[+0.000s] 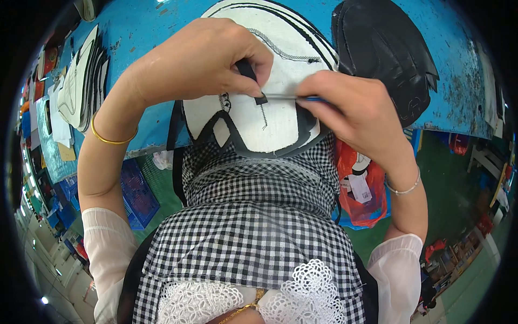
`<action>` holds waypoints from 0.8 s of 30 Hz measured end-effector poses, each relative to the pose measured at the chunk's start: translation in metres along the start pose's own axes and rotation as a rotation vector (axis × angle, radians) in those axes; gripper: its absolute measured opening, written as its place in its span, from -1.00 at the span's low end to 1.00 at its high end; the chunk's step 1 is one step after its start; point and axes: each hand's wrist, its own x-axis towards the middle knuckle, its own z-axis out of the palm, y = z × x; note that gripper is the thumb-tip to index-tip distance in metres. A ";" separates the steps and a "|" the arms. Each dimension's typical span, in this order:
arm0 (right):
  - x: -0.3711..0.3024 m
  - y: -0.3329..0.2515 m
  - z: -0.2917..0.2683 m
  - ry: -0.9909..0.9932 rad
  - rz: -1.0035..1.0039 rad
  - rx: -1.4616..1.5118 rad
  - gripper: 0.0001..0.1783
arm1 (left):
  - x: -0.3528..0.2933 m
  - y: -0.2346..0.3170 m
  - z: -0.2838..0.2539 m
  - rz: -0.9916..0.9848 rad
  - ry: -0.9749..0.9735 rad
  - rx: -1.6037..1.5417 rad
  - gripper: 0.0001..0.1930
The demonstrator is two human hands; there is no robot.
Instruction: The person assembles shoe upper components by applying adhesive tape to them, then organizes the parts by hand.
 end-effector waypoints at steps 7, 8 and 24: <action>0.023 0.000 -0.006 -0.229 -0.123 -0.243 -0.80 | -0.005 -0.011 -0.014 -0.008 0.010 0.043 -0.74; 0.024 0.000 -0.008 -0.230 -0.124 -0.244 -0.80 | -0.006 -0.012 -0.016 -0.037 0.000 -0.029 -0.75; 0.034 -0.004 -0.002 -0.009 0.005 -0.304 -0.80 | -0.007 -0.016 -0.014 0.003 0.016 -0.047 -0.76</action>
